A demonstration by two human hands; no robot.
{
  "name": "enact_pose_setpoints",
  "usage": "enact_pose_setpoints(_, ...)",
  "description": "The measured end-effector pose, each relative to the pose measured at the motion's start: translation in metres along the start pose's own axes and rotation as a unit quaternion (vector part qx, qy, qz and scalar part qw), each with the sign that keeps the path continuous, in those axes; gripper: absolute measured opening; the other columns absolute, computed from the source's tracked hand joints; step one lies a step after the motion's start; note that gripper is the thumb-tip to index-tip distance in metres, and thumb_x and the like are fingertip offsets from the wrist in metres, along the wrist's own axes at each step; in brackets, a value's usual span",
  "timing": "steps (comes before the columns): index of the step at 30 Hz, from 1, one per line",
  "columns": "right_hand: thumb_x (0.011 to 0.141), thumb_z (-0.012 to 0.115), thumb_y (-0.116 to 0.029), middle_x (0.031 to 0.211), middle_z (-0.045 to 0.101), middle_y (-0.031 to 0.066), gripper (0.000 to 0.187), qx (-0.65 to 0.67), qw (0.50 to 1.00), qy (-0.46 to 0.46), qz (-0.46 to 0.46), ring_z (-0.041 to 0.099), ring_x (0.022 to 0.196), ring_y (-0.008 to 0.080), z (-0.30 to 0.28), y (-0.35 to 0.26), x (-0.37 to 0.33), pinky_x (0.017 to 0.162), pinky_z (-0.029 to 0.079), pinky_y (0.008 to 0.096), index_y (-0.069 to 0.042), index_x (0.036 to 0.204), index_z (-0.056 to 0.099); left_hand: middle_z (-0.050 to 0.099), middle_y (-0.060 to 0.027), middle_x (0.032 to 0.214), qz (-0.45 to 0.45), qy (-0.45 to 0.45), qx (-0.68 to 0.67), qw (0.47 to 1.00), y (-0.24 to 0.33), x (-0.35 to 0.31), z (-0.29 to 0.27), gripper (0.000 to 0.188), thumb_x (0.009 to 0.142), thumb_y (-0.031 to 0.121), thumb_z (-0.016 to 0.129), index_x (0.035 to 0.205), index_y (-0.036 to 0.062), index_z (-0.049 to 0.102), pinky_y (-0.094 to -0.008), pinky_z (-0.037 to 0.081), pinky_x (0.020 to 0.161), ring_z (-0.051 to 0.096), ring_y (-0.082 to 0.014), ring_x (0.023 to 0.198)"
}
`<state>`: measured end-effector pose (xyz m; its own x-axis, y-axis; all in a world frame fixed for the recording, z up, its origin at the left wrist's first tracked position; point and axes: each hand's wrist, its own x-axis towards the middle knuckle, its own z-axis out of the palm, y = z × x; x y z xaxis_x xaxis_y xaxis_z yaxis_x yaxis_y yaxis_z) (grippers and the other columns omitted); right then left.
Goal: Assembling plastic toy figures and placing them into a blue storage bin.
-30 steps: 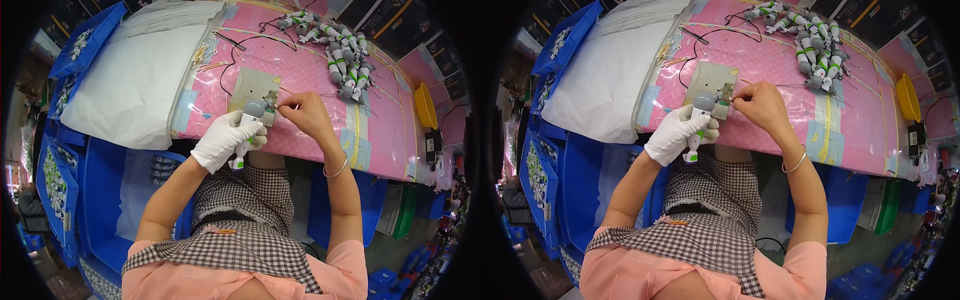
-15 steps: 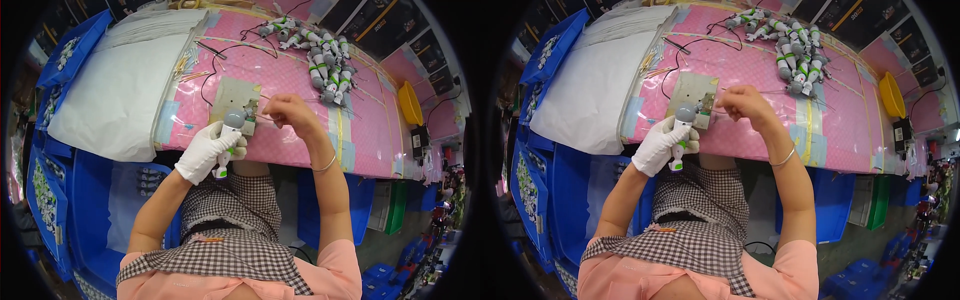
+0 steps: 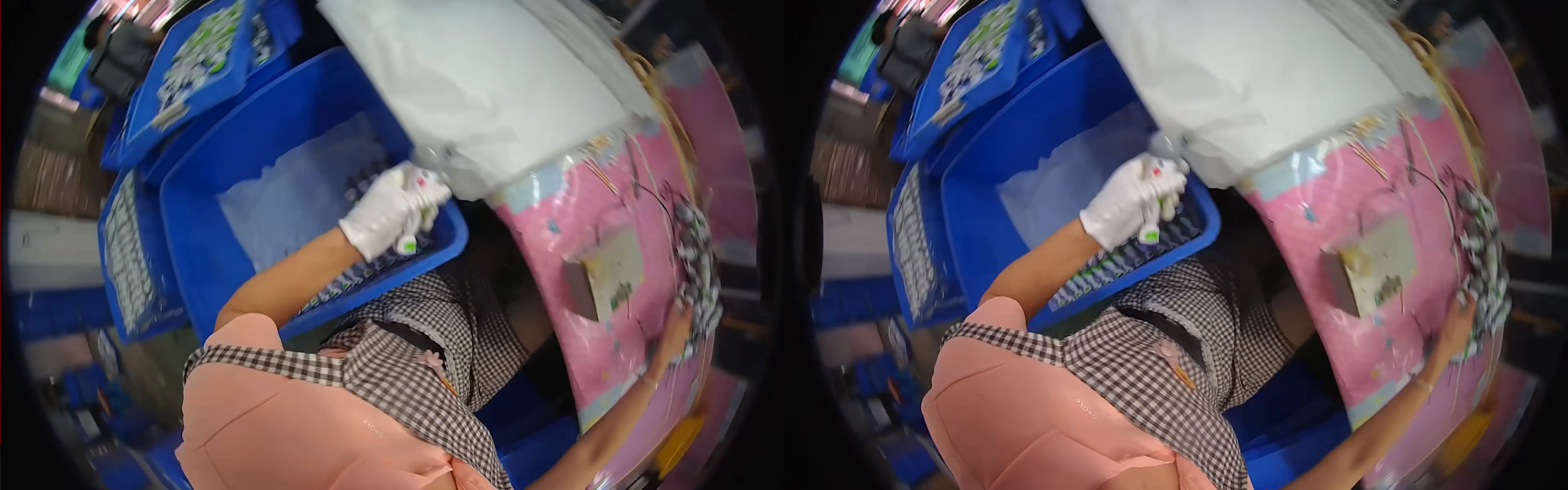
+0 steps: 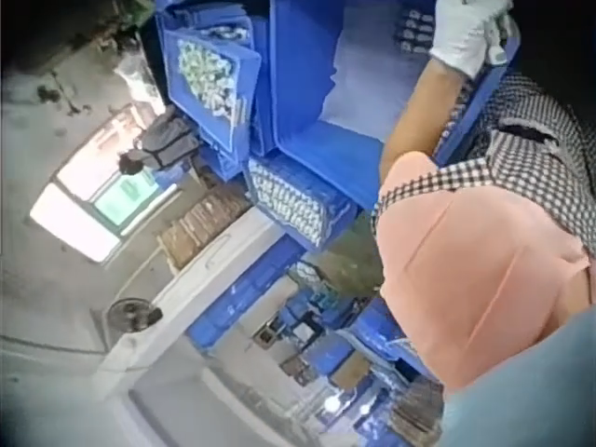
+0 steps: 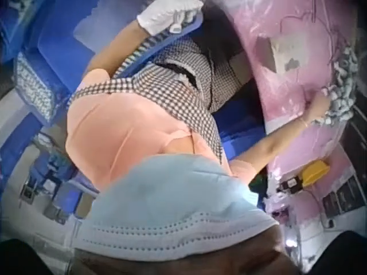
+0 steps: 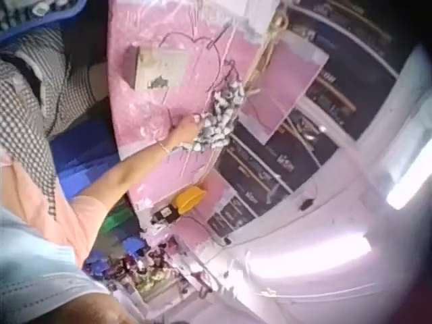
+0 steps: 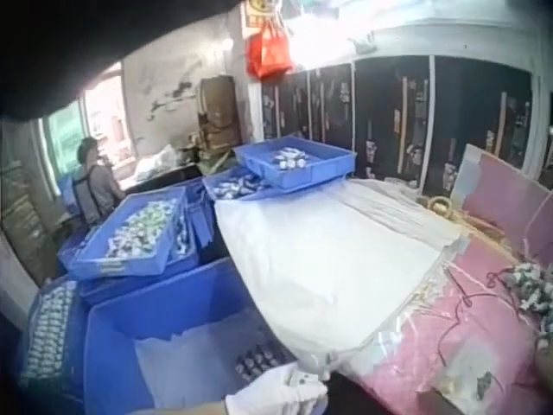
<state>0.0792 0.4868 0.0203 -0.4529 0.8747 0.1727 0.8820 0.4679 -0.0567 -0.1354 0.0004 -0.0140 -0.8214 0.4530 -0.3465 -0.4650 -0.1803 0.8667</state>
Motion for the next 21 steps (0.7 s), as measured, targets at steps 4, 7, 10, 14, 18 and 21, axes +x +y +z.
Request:
enact_pose_setpoints(4, 0.091, 0.04, -0.032, 0.102, 0.063, 0.0088, 0.039, 0.274, 0.959, 0.063, -0.024, 0.06, 0.086, 0.0216, 0.007, 0.058, 0.062, 0.071, 0.047, 0.0325, -0.01, 0.116, 0.061, 0.054, -0.0055, 0.072, 0.073, 0.346, 0.014, 0.935, -0.076, 0.04, -0.161, 0.025, 0.08, 0.014, 0.067, 0.095, 0.0029, 0.049, -0.028, 0.041, 0.043, 0.052, -0.0132, 0.056)
enact_pose_setpoints(7, 0.089, 0.046, -0.026, 0.08, 0.061, 0.0021, 0.032, 0.61, 0.77, 0.094, 0.159, 0.051, 0.061, 0.0078, 0.0, 0.003, 0.05, 0.05, 0.04, 0.0213, -0.01, 0.11, 0.062, 0.055, -0.0051, 0.072, -0.097, 0.42, 0.03, 0.902, -0.173, 0.064, -0.276, 0.02, 0.081, 0.012, 0.066, 0.096, 0.005, 0.055, -0.029, 0.047, 0.056, 0.054, -0.0168, 0.059)
enact_pose_setpoints(10, 0.086, 0.046, -0.019, 0.085, 0.059, 0.0095, 0.03, 0.771, 0.633, -0.06, 0.025, 0.051, 0.066, 0.0156, 0.004, 0.02, 0.055, 0.056, 0.042, 0.0251, -0.002, 0.109, 0.057, 0.061, -0.009, 0.075, -0.165, 0.49, 0.126, 0.846, -0.258, 0.082, -0.35, 0.026, 0.077, 0.018, 0.071, 0.095, 0.0018, 0.061, -0.0336, 0.05, 0.061, 0.059, -0.0208, 0.062)
enact_pose_setpoints(14, 0.082, 0.048, -0.014, 0.101, 0.05, 0.016, 0.039, 0.771, 0.634, -0.069, -0.001, 0.042, 0.073, 0.0197, -0.037, 0.019, 0.006, 0.069, 0.036, 0.0317, 0.009, 0.114, 0.046, 0.067, -0.0158, 0.097, -0.236, 0.462, 0.304, 0.799, -0.27, 0.117, -0.316, 0.051, 0.066, 0.039, 0.075, 0.099, 0.0012, 0.065, -0.0365, 0.049, 0.078, 0.065, -0.0286, 0.089)
enact_pose_setpoints(18, 0.081, 0.049, -0.013, 0.1, 0.047, 0.0155, 0.041, 0.87, 0.468, -0.147, -0.048, 0.041, 0.073, 0.0195, -0.043, 0.05, 0.01, 0.07, 0.036, 0.0312, 0.008, 0.116, 0.046, 0.064, -0.0177, 0.103, -0.236, 0.479, 0.355, 0.767, -0.264, 0.113, -0.302, 0.049, 0.068, 0.043, 0.071, 0.1, 0.0058, 0.066, -0.0401, 0.048, 0.083, 0.061, -0.0348, 0.097)
enact_pose_setpoints(21, 0.092, 0.046, -0.033, 0.062, 0.05, 0.006, 0.031, 0.857, 0.504, -0.11, 0.024, 0.038, 0.053, 0.0164, -0.052, -0.035, -0.043, 0.048, 0.031, 0.025, -0.011, 0.072, 0.052, 0.063, -0.0177, 0.107, -0.234, 0.382, 0.475, 0.757, -0.277, 0.115, -0.337, 0.047, 0.071, 0.039, 0.072, 0.103, 0.0057, 0.065, -0.0402, 0.049, 0.085, 0.059, -0.0343, 0.1)
